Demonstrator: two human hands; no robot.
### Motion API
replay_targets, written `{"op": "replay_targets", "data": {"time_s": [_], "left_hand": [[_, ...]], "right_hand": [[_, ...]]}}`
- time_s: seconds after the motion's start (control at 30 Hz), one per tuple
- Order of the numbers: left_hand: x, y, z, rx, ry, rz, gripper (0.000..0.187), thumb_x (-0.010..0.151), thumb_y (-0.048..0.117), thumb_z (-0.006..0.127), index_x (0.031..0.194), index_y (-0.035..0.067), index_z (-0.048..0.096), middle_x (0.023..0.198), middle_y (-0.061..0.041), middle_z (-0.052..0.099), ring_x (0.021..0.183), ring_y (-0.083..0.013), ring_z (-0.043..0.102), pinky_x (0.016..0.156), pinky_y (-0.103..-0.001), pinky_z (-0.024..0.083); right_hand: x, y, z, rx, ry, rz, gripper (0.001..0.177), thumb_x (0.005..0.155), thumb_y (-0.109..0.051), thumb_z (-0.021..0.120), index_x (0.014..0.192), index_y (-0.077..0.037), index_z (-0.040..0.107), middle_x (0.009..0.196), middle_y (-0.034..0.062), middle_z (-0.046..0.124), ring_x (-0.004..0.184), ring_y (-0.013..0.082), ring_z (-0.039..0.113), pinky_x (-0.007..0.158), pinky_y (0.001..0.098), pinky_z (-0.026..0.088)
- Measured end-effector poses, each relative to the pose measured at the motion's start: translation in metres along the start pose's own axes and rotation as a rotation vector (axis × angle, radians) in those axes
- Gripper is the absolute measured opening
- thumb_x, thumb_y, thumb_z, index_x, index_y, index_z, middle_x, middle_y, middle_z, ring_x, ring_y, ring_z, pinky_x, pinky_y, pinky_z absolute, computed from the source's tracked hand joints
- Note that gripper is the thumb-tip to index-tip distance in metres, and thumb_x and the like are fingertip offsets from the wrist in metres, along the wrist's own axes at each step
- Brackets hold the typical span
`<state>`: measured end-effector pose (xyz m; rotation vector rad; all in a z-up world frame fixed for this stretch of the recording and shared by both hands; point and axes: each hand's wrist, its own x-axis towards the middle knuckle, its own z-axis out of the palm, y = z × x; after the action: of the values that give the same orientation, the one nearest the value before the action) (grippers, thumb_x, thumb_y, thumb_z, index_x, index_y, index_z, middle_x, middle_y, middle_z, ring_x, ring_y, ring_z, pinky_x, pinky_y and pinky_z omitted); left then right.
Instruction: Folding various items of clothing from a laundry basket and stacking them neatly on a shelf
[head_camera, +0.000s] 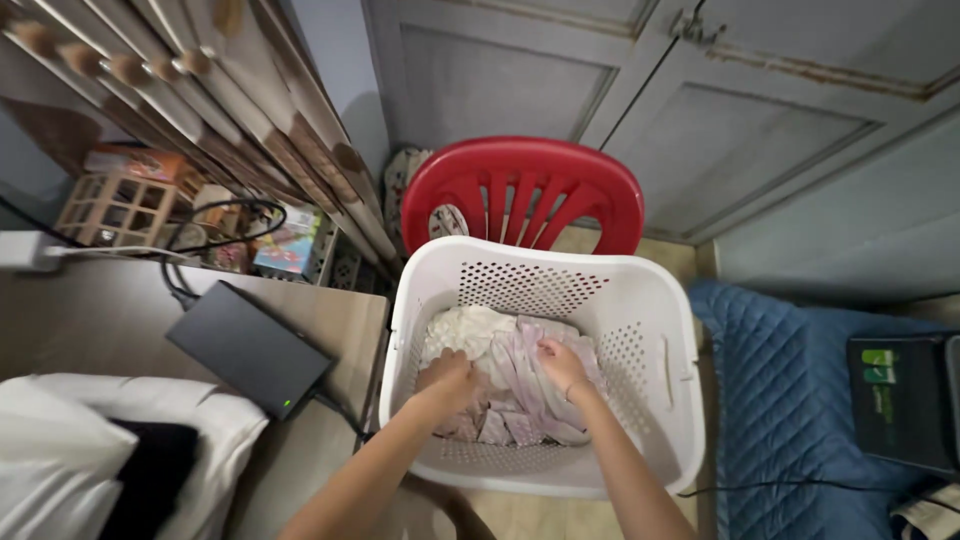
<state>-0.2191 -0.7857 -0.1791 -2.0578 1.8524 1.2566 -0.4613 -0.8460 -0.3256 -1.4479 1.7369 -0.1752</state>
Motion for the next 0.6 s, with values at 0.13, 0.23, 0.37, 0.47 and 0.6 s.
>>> {"op": "replay_targets", "data": {"time_s": [0.13, 0.23, 0.37, 0.47, 0.6], "left_hand": [[0.03, -0.012, 0.023, 0.12, -0.149, 0.008, 0.038, 0.089, 0.029, 0.04, 0.111, 0.0, 0.051, 0.11, -0.018, 0.048, 0.103, -0.0385, 0.052, 0.078, -0.053, 0.044], [0.069, -0.022, 0.043, 0.17, -0.107, -0.022, 0.036, 0.084, 0.027, 0.047, 0.107, -0.001, 0.05, 0.1, -0.019, 0.047, 0.095, -0.0404, 0.051, 0.068, -0.052, 0.046], [0.106, -0.041, 0.074, 0.369, 0.068, -0.053, 0.031, 0.085, 0.024, 0.049, 0.104, 0.001, 0.057, 0.098, -0.016, 0.054, 0.089, -0.0336, 0.056, 0.067, -0.047, 0.045], [0.107, -0.036, 0.073, 0.378, 0.108, -0.063, 0.03, 0.085, 0.025, 0.048, 0.103, 0.003, 0.059, 0.098, -0.015, 0.057, 0.088, -0.0322, 0.057, 0.065, -0.047, 0.045], [0.098, -0.021, 0.054, 0.359, -0.008, -0.073, 0.029, 0.087, 0.017, 0.042, 0.107, 0.003, 0.057, 0.102, -0.015, 0.056, 0.092, -0.0333, 0.056, 0.069, -0.049, 0.043]], "right_hand": [[0.047, 0.036, 0.049, -0.231, -0.13, -0.001, 0.039, 0.081, -0.034, 0.053, 0.118, -0.022, 0.058, 0.116, 0.0096, 0.06, 0.111, 0.026, 0.055, 0.094, 0.0368, 0.043], [0.035, -0.018, 0.04, -0.391, -0.222, -0.084, 0.048, 0.08, -0.027, 0.057, 0.127, -0.02, 0.049, 0.128, 0.0106, 0.051, 0.117, 0.0256, 0.05, 0.098, 0.034, 0.041], [0.013, -0.089, 0.037, -0.533, -0.378, -0.184, 0.07, 0.08, -0.013, 0.058, 0.14, -0.023, 0.023, 0.146, 0.0133, 0.018, 0.123, 0.0366, 0.039, 0.103, 0.0413, 0.036], [0.018, -0.108, 0.053, -0.585, -0.436, -0.212, 0.077, 0.079, -0.011, 0.055, 0.141, -0.03, 0.013, 0.148, 0.009, 0.012, 0.114, 0.0395, 0.048, 0.1, 0.0429, 0.04], [0.044, -0.093, 0.088, -0.6, -0.456, -0.264, 0.083, 0.076, -0.005, 0.056, 0.143, -0.021, 0.01, 0.145, 0.0112, 0.014, 0.107, 0.0378, 0.054, 0.095, 0.0413, 0.046]]}}
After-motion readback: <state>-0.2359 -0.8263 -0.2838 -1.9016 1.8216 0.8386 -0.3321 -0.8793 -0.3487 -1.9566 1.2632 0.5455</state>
